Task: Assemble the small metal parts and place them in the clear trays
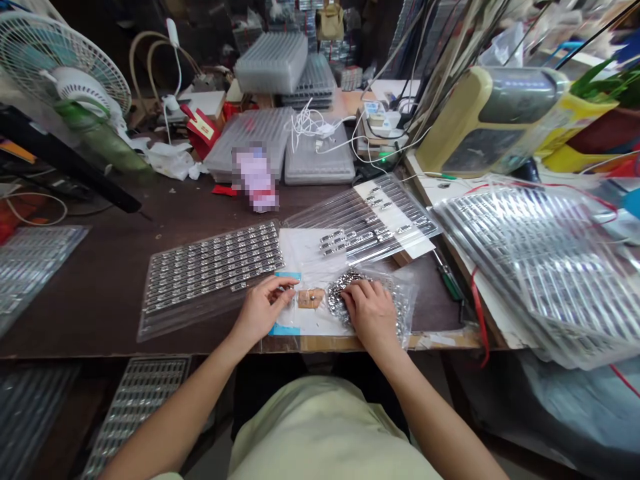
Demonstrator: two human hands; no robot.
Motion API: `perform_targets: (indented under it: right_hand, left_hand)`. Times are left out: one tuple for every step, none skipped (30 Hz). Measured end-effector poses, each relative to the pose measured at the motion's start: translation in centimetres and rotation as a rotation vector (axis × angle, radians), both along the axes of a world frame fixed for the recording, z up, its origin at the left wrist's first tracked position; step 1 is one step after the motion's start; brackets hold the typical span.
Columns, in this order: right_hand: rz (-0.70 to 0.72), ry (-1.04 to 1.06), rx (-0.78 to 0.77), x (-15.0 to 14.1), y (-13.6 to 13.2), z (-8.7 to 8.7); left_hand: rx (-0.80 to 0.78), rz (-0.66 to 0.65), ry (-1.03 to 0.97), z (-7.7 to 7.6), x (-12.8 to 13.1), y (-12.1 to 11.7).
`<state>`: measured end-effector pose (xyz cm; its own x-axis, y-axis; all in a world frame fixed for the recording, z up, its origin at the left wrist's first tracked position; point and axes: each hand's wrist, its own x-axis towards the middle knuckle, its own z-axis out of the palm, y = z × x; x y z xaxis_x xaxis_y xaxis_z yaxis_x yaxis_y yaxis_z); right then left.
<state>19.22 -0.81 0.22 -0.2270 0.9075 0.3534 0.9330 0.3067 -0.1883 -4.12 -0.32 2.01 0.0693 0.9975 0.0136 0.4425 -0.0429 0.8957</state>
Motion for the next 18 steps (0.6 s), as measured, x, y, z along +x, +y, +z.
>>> perform_targets:
  right_hand:
    - [0.006, -0.012, -0.007, 0.0, 0.0, 0.0]
    - [0.013, -0.023, -0.014, -0.1, 0.0, 0.0]
    - [0.016, -0.034, -0.02, -0.1, -0.1, 0.1]
    - [0.016, -0.044, -0.025, -0.2, -0.1, 0.1]
    - [0.014, -0.051, -0.027, -0.2, -0.1, 0.2]
    - [0.012, -0.051, -0.026, -0.2, -0.1, 0.3]
    - [0.012, -0.04, -0.022, -0.2, -0.1, 0.3]
    - [0.014, -0.017, -0.015, -0.1, -0.1, 0.4]
    - [0.02, 0.018, -0.009, 0.0, -0.1, 0.4]
    - [0.027, 0.061, -0.004, 0.1, -0.1, 0.3]
    - [0.034, 0.109, 0.001, 0.2, -0.1, 0.3]
    - [0.041, 0.157, 0.006, 0.3, -0.1, 0.3]
    - [0.047, 0.201, 0.009, 0.4, -0.1, 0.3]
    - [0.053, 0.24, 0.01, 0.4, -0.2, 0.3]
    - [0.062, 0.274, 0.009, 0.4, -0.2, 0.3]
    - [0.073, 0.303, 0.003, 0.4, -0.2, 0.3]
    - [0.085, 0.328, -0.006, 0.3, -0.3, 0.4]
    - [0.096, 0.347, -0.017, 0.3, -0.3, 0.5]
  left_hand:
    - [0.033, 0.016, 0.046, -0.2, 0.3, -0.4]
    - [0.063, 0.024, 0.088, -0.5, 0.7, -0.7]
    - [0.095, 0.022, 0.121, -0.7, 1.0, -0.9]
    - [0.128, 0.01, 0.146, -0.8, 1.4, -1.1]
    - [0.162, -0.007, 0.164, -1.0, 1.6, -1.1]
    - [0.193, -0.023, 0.176, -1.2, 1.9, -1.2]
    - [0.216, -0.036, 0.184, -1.3, 2.0, -1.1]
    - [0.233, -0.042, 0.191, -1.5, 2.1, -1.1]
    - [0.243, -0.044, 0.197, -1.6, 2.2, -1.1]
    - [0.252, -0.046, 0.201, -1.7, 2.3, -1.0]
    - [0.258, -0.049, 0.205, -1.7, 2.3, -1.0]
    - [0.264, -0.052, 0.208, -1.7, 2.4, -1.0]
    - [0.269, -0.055, 0.214, -1.7, 2.5, -1.0]
    - [0.275, -0.056, 0.222, -1.7, 2.6, -1.0]
    - [0.278, -0.058, 0.233, -1.7, 2.7, -1.0]
    - [0.281, -0.058, 0.248, -1.6, 2.8, -1.0]
    - [0.285, -0.056, 0.263, -1.6, 2.9, -1.0]
    - [0.288, -0.055, 0.278, -1.6, 3.0, -1.0]
